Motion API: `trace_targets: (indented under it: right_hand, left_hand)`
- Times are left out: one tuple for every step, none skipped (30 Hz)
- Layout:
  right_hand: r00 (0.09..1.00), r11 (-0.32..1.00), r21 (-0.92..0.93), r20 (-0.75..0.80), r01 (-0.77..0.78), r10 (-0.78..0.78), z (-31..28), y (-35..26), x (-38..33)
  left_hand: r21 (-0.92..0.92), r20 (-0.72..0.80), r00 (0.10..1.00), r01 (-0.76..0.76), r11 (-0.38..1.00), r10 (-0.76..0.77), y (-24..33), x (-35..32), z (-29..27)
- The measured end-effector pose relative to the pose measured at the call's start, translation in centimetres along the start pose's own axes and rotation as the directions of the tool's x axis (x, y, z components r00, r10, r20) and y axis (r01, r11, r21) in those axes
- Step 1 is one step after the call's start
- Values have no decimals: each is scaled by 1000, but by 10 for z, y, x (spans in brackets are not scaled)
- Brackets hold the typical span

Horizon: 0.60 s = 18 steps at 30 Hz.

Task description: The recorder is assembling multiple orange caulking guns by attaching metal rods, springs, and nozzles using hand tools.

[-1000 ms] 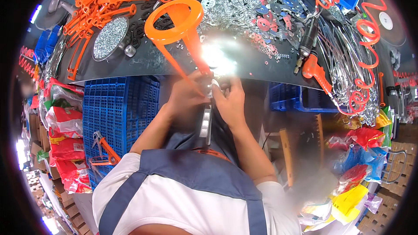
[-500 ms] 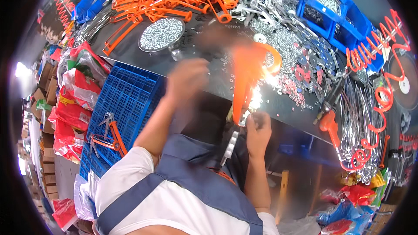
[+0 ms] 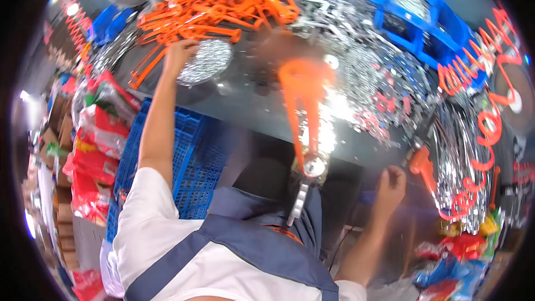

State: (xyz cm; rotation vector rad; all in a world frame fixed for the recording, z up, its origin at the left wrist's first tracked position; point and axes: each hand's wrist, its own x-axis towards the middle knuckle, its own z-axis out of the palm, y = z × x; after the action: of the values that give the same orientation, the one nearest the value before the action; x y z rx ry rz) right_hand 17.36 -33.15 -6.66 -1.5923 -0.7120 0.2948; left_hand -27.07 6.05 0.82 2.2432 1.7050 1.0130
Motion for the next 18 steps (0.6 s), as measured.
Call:
trace_targets:
  right_hand:
    - [997, 994, -101, -72, 30, -38, -11, -5, 11]
    - [915, 817, -455, -13, 353, -402, -35, 19, 36]
    - [988, 760, -644, -45, 82, -145, -39, 5, 49]
    - [951, 723, -643, 28, 252, -307, -53, 19, 69]
    - [894, 481, -798, 151, 362, -422, -61, 11, 79]
    - [846, 255, -853, 323, 454, -424, -71, 20, 98]
    - [827, 185, -859, 368, 477, -424, -78, 21, 104]
    - [838, 119, -876, 398, 468, -374, -92, 34, 112]
    - [840, 116, -881, 387, 458, -380, -99, 35, 118]
    - [885, 94, -897, 403, 433, -233, -102, 36, 124]
    - [902, 79, -900, 423, 429, -87, -94, 37, 131]
    - [867, 28, -884, 451, 466, -212, -83, 24, 122]
    - [877, 41, -881, 462, 471, -133, -86, 28, 129]
    - [889, 151, -878, 459, 454, -7, -83, 23, 133]
    - [914, 204, -897, 406, 392, 26, -91, 25, 134]
    - [919, 167, -907, 393, 386, 14, -91, 20, 137]
    - [940, 246, -918, 336, 312, 58, -93, 12, 138]
    - [946, 269, -914, 322, 304, 23, -87, 1, 133]
  left_hand:
    - [-126, 20, 994, 111, 986, -110, 9, 0, -4]
    - [-274, 12, 997, 70, 959, -70, -5, 4, -8]
    - [-371, -21, 987, 142, 918, -161, -26, 4, -11]
    - [-425, 16, 970, 225, 877, -241, -63, 13, -10]
    - [-672, 46, 971, 204, 712, -234, -66, 12, -3]
    - [-905, 161, 944, 258, 338, -288, -132, 32, -18]
    - [-951, 253, 898, 299, 78, -360, -133, 45, -7]
    - [-920, 392, 838, 360, -155, -379, -120, 53, 3]
    - [-920, 393, 844, 359, -159, -366, -117, 53, 6]
    - [-897, 435, 840, 375, -233, -324, -116, 50, 8]
    - [-878, 458, 838, 376, -296, -296, -119, 44, -1]
    - [-891, 429, 813, 308, -335, -394, -106, 36, 2]
    - [-882, 423, 846, 300, -364, -326, -98, 36, 5]
    - [-876, 406, 873, 289, -386, -269, -94, 31, 3]
    - [-905, 372, 868, 259, -338, -330, -54, 26, 13]
    - [-911, 327, 897, 216, -351, -298, -51, 17, 10]
    - [-882, 329, 888, 168, -441, -320, -24, 9, 11]
    - [-825, 334, 934, 224, -519, -127, -24, -2, 4]
